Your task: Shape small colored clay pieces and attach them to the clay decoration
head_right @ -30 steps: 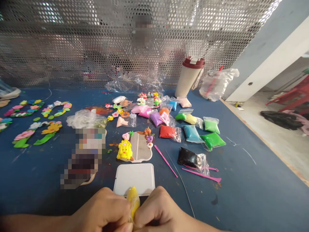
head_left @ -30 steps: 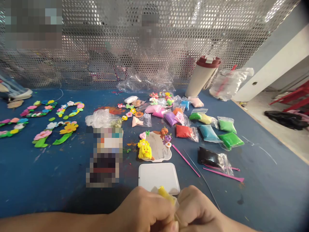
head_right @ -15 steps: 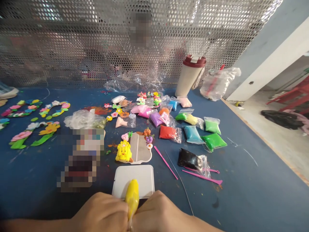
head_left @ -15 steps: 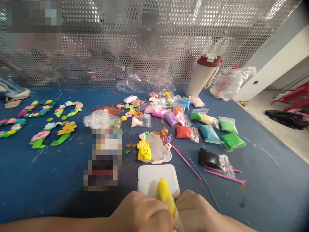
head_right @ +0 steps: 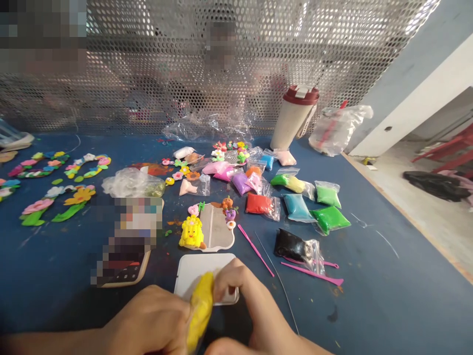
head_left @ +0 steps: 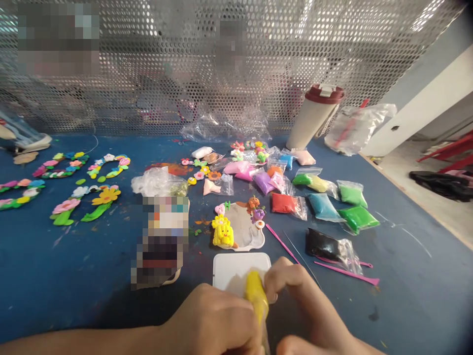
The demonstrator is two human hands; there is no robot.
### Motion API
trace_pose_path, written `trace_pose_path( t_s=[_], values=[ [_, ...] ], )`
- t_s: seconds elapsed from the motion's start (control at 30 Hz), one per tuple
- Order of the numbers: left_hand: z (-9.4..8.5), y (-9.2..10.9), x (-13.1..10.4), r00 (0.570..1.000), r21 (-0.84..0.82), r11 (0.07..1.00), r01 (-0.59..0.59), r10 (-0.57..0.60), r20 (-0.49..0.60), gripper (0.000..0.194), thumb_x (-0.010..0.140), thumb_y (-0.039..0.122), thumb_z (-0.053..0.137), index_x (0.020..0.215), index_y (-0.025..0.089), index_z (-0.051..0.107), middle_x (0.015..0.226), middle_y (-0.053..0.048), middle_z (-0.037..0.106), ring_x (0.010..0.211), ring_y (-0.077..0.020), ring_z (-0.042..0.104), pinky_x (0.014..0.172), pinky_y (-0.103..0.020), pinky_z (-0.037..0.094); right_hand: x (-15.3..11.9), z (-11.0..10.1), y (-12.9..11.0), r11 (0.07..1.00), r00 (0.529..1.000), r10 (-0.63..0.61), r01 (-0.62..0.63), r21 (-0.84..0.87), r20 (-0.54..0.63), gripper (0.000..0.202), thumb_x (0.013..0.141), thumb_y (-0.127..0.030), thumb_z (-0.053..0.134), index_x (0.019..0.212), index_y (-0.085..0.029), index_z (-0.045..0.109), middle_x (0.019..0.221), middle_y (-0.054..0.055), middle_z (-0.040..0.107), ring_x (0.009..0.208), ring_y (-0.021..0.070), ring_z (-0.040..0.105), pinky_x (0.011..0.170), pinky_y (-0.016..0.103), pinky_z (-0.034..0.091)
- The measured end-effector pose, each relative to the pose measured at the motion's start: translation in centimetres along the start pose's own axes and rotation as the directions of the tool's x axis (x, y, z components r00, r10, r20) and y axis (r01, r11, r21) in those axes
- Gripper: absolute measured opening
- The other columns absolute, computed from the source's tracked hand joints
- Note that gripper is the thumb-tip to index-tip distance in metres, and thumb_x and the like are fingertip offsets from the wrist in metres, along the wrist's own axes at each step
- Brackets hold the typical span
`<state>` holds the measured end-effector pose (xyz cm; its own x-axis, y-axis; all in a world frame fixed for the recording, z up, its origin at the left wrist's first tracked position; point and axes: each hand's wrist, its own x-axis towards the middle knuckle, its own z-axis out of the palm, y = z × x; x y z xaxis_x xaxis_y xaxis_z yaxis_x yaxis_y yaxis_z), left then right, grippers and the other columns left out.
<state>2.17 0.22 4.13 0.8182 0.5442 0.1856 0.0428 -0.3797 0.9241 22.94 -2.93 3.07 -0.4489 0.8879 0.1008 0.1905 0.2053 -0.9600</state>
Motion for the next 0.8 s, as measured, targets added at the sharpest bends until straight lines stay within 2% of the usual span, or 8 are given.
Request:
trace_pose_path(
  t_s=[0.2,0.27,0.33,0.4,0.47,0.6,0.73,0.8],
  values=[
    [-0.5,0.2,0.3,0.988,-0.017,0.998,0.062,-0.059,0.146,0.04,0.095,0.041,0.032,0.059,0.022,0.032,0.05,0.004,0.037,0.045,-0.0112,0.035,0.049,-0.027,0.029,0.6,0.3,-0.4,0.999,1.0,-0.025,0.025,-0.038,-0.003,0.054,0.076,-0.033,0.076,0.123,-0.031,0.051,0.126,0.008,0.055,0.119,0.0237,0.053,0.098,0.034,0.046],
    [-0.1,-0.3,0.2,0.994,0.008,1.0,0.014,-0.015,0.104,0.048,0.096,0.048,0.028,0.057,0.021,0.033,0.047,0.004,0.039,0.042,-0.0098,0.035,0.046,-0.026,0.028,0.7,0.4,-0.3,1.0,1.0,0.005,-0.005,0.003,0.024,0.05,0.077,-0.033,0.075,0.121,-0.031,0.052,0.119,0.006,0.06,0.11,0.0219,0.058,0.093,0.033,0.049],
    [0.4,-0.9,0.0,0.995,0.087,0.992,-0.09,0.093,-0.037,0.051,0.097,0.05,0.025,0.057,0.021,0.037,0.045,0.005,0.041,0.038,-0.008,0.035,0.043,-0.024,0.028,0.6,0.5,0.0,0.998,0.999,0.035,-0.036,0.043,0.026,0.04,0.077,-0.037,0.074,0.112,-0.029,0.055,0.104,0.004,0.064,0.094,0.0196,0.062,0.084,0.03,0.051],
    [0.8,-1.3,-0.1,0.955,0.258,0.95,-0.177,0.23,-0.188,0.051,0.097,0.052,0.025,0.06,0.02,0.04,0.045,0.006,0.04,0.036,-0.0077,0.032,0.041,-0.023,0.027,0.6,0.7,0.3,0.995,0.999,0.043,-0.041,0.087,-0.024,0.038,0.077,-0.046,0.072,0.105,-0.027,0.055,0.092,0.002,0.062,0.081,0.0174,0.06,0.072,0.028,0.052],
    [1.1,-1.3,-0.2,0.916,0.453,0.877,-0.163,0.305,-0.262,0.043,0.097,0.045,0.031,0.063,0.021,0.042,0.046,0.007,0.04,0.036,-0.0081,0.032,0.04,-0.024,0.026,0.7,0.7,0.5,0.994,0.998,0.017,-0.01,0.109,-0.059,0.035,0.079,-0.05,0.068,0.101,-0.026,0.055,0.086,0.001,0.059,0.072,0.0147,0.057,0.062,0.024,0.049],
    [1.0,-0.7,-0.2,0.915,0.614,0.786,-0.075,0.299,-0.271,0.027,0.093,0.019,0.039,0.067,0.021,0.041,0.052,0.006,0.045,0.04,-0.0086,0.041,0.042,-0.023,0.03,1.1,0.5,0.3,0.993,0.993,-0.114,0.114,0.016,-0.017,0.023,0.087,-0.046,0.06,0.091,-0.024,0.058,0.082,0.001,0.06,0.069,0.0123,0.056,0.061,0.021,0.047],
    [0.8,-0.3,0.0,0.926,0.654,0.756,-0.041,0.275,-0.26,0.03,0.097,0.042,0.039,0.076,0.021,0.046,0.058,0.005,0.05,0.044,-0.0103,0.046,0.042,-0.023,0.035,1.0,0.6,0.7,0.974,0.974,-0.221,0.217,-0.068,-0.057,0.027,0.088,-0.05,0.057,0.093,-0.024,0.058,0.08,0.001,0.062,0.071,0.0128,0.058,0.062,0.022,0.048],
    [0.7,-0.6,0.1,0.925,0.691,0.72,-0.071,0.306,-0.224,0.034,0.098,0.043,0.036,0.075,0.021,0.046,0.058,0.005,0.05,0.044,-0.0107,0.045,0.041,-0.024,0.035,0.7,0.9,1.2,0.958,0.958,-0.272,0.259,-0.125,-0.092,0.027,0.085,-0.051,0.061,0.092,-0.025,0.057,0.079,0.001,0.062,0.071,0.0131,0.059,0.062,0.021,0.049]
  ],
)
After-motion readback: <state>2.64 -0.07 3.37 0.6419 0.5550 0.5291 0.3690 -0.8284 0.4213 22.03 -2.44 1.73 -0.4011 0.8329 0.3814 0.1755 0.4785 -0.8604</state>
